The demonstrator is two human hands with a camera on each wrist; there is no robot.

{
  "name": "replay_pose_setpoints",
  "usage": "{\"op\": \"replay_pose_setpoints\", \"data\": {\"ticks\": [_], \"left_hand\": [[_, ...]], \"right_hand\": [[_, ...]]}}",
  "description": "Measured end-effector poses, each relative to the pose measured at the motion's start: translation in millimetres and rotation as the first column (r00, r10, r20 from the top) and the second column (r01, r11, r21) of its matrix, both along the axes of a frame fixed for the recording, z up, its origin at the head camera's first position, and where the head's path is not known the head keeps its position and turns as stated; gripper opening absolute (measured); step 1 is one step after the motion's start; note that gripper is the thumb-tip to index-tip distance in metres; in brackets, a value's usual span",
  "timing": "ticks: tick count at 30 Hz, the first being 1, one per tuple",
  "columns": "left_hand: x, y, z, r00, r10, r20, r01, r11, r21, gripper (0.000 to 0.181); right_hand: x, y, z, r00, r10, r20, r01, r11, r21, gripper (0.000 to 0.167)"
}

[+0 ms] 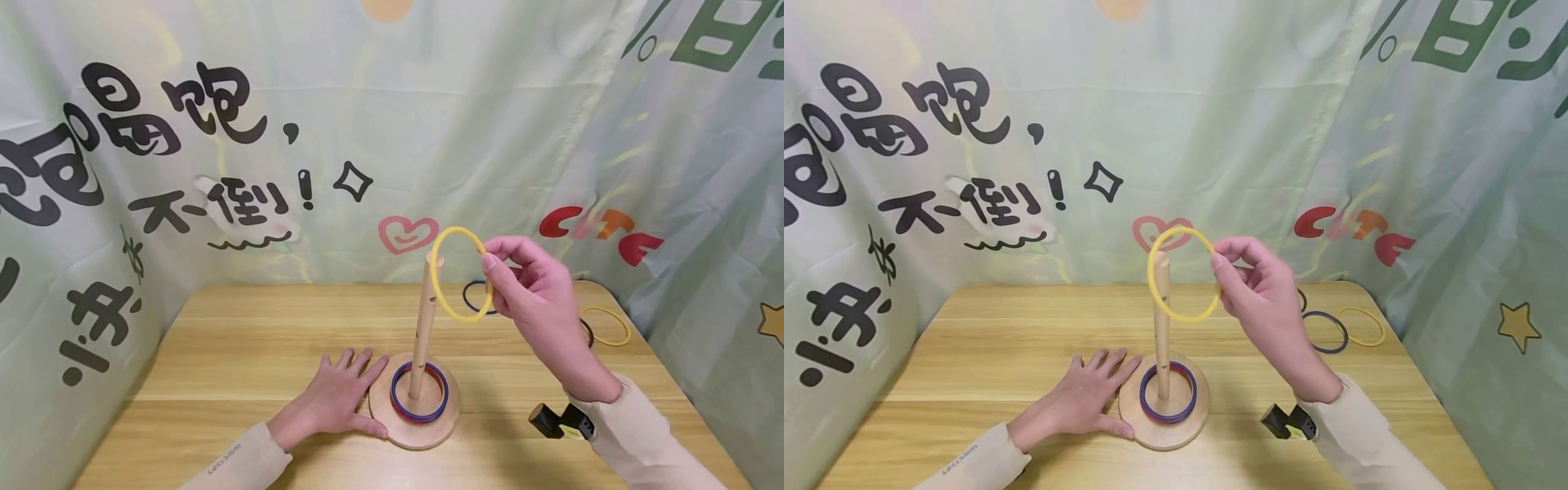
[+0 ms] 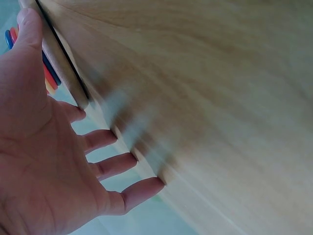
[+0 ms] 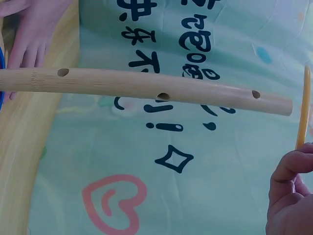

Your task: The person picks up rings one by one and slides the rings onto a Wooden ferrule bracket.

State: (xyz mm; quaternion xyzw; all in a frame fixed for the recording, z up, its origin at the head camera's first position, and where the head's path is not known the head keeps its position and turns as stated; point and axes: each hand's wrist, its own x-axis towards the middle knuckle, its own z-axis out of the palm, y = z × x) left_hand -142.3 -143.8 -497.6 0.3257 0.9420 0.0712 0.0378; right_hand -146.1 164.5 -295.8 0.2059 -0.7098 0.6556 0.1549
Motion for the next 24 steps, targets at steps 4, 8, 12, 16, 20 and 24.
{"op": "replay_pose_setpoints", "data": {"ticks": [4, 8, 12, 16, 20, 24], "left_hand": [[-0.6, -1.3, -4.2, 1.000, -0.004, -0.022, 0.004, 1.000, -0.002, 0.125], [-1.2, -2.2, -7.7, 0.999, -0.010, -0.040, 0.010, 1.000, 0.006, 0.125], [-0.6, -1.7, -4.6, 0.999, -0.017, -0.044, 0.017, 1.000, 0.016, 0.125], [0.7, -0.9, -0.8, 0.999, -0.012, -0.042, 0.012, 1.000, 0.003, 0.124], [0.9, 0.5, 1.5, 0.999, -0.003, -0.037, 0.002, 1.000, -0.012, 0.124], [1.1, 1.6, 3.2, 1.000, 0.002, -0.028, -0.003, 1.000, -0.019, 0.124]], "right_hand": [[-2.4, -7, -2.6, 0.999, 0.043, 0.014, -0.043, 0.999, -0.002, 0.009], [-5.7, -10, -9.8, 0.996, 0.089, 0.026, -0.089, 0.996, 0.013, 0.007], [-8.1, -11, -20.5, 0.995, 0.092, 0.043, -0.096, 0.992, 0.083, 0.006], [-10.4, -12, -36.1, 0.993, 0.080, 0.084, -0.093, 0.983, 0.157, 0.004], [-12.5, -14, -58.8, 0.988, 0.072, 0.135, -0.100, 0.972, 0.213, 0.005], [-13.4, -16, -85.1, 0.982, 0.052, 0.182, -0.101, 0.958, 0.269, 0.009]]}}
